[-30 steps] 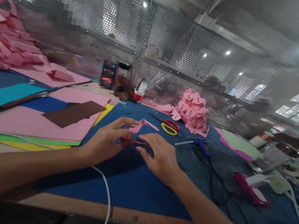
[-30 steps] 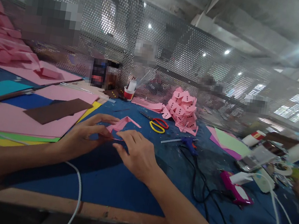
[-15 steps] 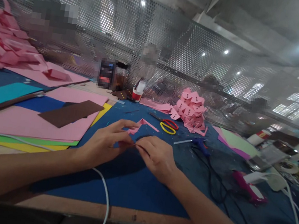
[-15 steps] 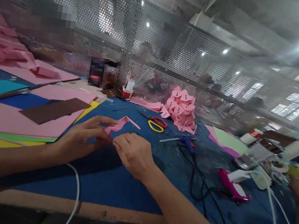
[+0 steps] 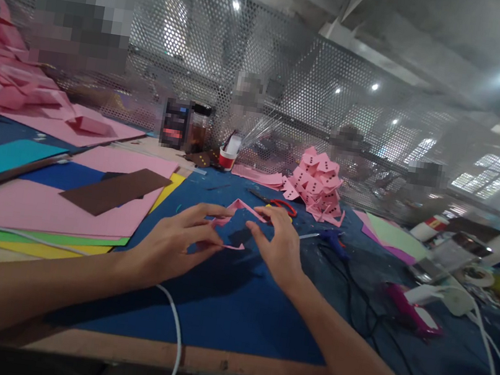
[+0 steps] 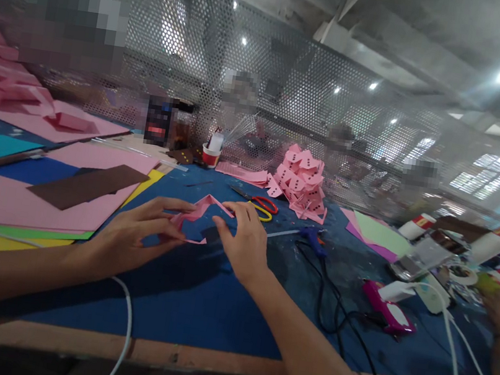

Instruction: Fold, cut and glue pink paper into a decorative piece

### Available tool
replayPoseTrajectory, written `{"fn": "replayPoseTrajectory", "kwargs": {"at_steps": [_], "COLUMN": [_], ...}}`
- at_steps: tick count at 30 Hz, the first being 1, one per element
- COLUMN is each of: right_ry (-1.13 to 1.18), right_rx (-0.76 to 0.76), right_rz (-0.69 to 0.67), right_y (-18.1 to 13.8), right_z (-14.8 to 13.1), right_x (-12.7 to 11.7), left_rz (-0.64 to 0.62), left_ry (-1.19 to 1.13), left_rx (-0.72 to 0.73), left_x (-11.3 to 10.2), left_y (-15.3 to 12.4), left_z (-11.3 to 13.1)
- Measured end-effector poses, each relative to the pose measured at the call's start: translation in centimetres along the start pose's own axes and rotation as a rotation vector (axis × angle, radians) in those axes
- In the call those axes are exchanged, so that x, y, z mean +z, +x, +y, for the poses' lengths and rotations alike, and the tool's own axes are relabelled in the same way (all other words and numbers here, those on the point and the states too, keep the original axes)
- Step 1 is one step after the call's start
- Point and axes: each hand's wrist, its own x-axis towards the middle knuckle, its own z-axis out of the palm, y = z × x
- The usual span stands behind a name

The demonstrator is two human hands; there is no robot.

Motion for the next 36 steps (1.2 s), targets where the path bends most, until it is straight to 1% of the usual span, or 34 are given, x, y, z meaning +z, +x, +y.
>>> {"fn": "replayPoseTrajectory", "kwargs": {"at_steps": [5,10,14,19,21,22,24,26,28,31,34,36], "right_ry": [0.126,0.155,0.187,0.244,0.276,0.292,0.323,0.354,0.383,0.428,0.471,0.484], "right_rx": [0.065,0.102,0.114,0.123,0.127,0.128,0.126,0.121,0.113,0.104,0.100,0.093], "right_rz": [0.009,-0.015,0.007,-0.010,-0.028,-0.039,-0.059,-0.076,-0.095,-0.102,-0.102,-0.106], "right_y": [0.0,0.0,-0.1,0.1,0.1,0.1,0.1,0.2,0.2,0.3,0.4,0.5], "right_z": [0.2,0.4,0.6,0.5,0.3,0.2,0.0,-0.4,-0.7,-1.3,-1.7,-1.9], "right_x": [0.1,0.2,0.4,0.4,0.3,0.2,0.2,0.1,0.1,0.1,0.0,-0.1], "left_rz": [-0.052,-0.069,-0.089,-0.148,-0.147,-0.130,-0.058,0.010,0.046,0.052,0.010,-0.021], "left_ry": [-0.001,0.046,0.047,-0.072,-0.137,-0.158,-0.168,-0.157,-0.165,-0.253,-0.338,-0.355], "left_rx": [0.052,0.085,0.098,0.096,0.083,0.061,-0.008,-0.096,-0.178,-0.296,-0.424,-0.500], "left_x": [-0.3,-0.4,-0.4,-1.2,-1.6,-1.7,-1.7,-1.5,-1.1,-0.7,-0.5,-0.5], "left_y": [-0.1,-0.2,-0.2,0.0,0.1,0.2,0.4,0.7,1.0,1.7,2.2,2.5], "left_z": [0.6,1.1,1.3,1.6,1.7,1.7,1.6,1.4,1.1,0.7,0.7,1.0]}}
